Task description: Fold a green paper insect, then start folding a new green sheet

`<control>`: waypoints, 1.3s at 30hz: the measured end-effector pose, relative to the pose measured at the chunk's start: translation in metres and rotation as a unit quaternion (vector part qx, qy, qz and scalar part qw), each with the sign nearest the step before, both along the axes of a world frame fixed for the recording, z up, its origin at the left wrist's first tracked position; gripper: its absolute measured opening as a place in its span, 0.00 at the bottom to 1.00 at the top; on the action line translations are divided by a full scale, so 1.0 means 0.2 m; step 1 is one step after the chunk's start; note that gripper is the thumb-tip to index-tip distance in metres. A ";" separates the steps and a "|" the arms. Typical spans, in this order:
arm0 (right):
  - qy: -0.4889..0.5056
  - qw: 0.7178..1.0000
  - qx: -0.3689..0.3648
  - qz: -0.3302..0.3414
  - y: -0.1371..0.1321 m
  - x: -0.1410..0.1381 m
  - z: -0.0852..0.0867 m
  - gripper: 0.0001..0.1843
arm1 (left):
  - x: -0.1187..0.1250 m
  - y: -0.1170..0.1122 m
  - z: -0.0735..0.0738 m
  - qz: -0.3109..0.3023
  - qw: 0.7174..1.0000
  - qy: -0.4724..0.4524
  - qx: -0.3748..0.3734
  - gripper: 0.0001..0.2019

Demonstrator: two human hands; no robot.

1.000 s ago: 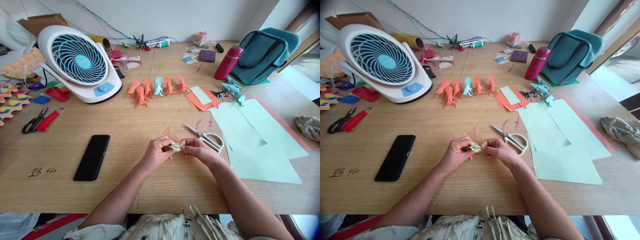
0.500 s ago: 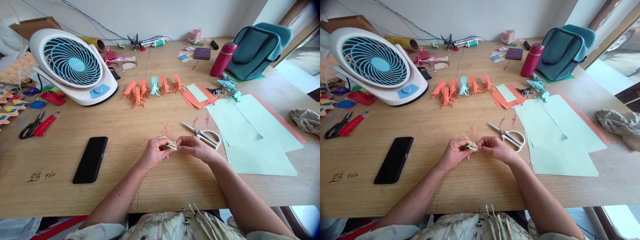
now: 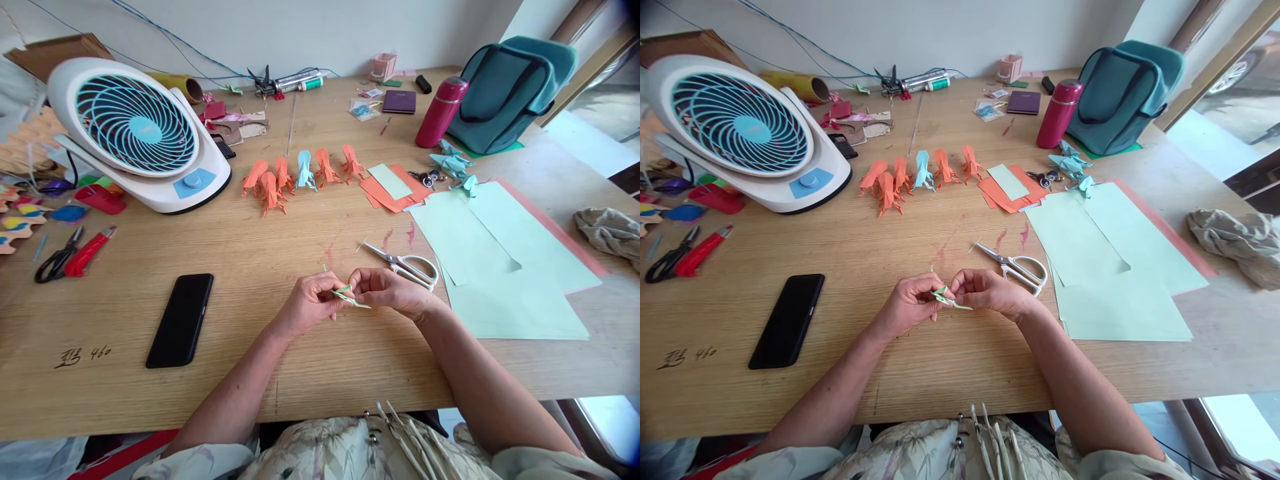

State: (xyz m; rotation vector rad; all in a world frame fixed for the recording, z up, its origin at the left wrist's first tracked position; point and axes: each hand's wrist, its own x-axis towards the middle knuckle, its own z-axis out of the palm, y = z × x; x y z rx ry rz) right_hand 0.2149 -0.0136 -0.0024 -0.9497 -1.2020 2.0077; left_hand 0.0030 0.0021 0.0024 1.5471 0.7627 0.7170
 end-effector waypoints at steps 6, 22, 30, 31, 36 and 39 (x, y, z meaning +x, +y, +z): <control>0.022 1.000 -0.005 0.008 0.00 0.01 0.01 0.15 | 0.00 0.00 0.00 -0.010 1.000 -0.009 -0.006 0.13; -0.015 0.998 0.053 -0.013 -0.01 -0.01 0.02 0.17 | 0.01 0.00 -0.02 0.004 1.000 -0.016 -0.013 0.11; -0.104 0.984 0.133 -0.048 -0.03 -0.03 0.01 0.11 | 0.01 0.00 -0.05 0.018 1.000 -0.003 0.001 0.09; -0.107 0.984 0.136 -0.051 -0.03 -0.03 0.01 0.11 | 0.01 0.00 -0.05 0.022 1.000 -0.003 0.002 0.09; -0.080 0.987 0.132 -0.046 -0.03 -0.03 0.01 0.10 | 0.01 0.01 -0.04 0.030 0.999 -0.017 0.004 0.09; -0.082 0.986 0.133 -0.056 -0.03 -0.04 0.01 0.10 | 0.01 0.01 -0.04 0.030 0.999 -0.021 0.004 0.08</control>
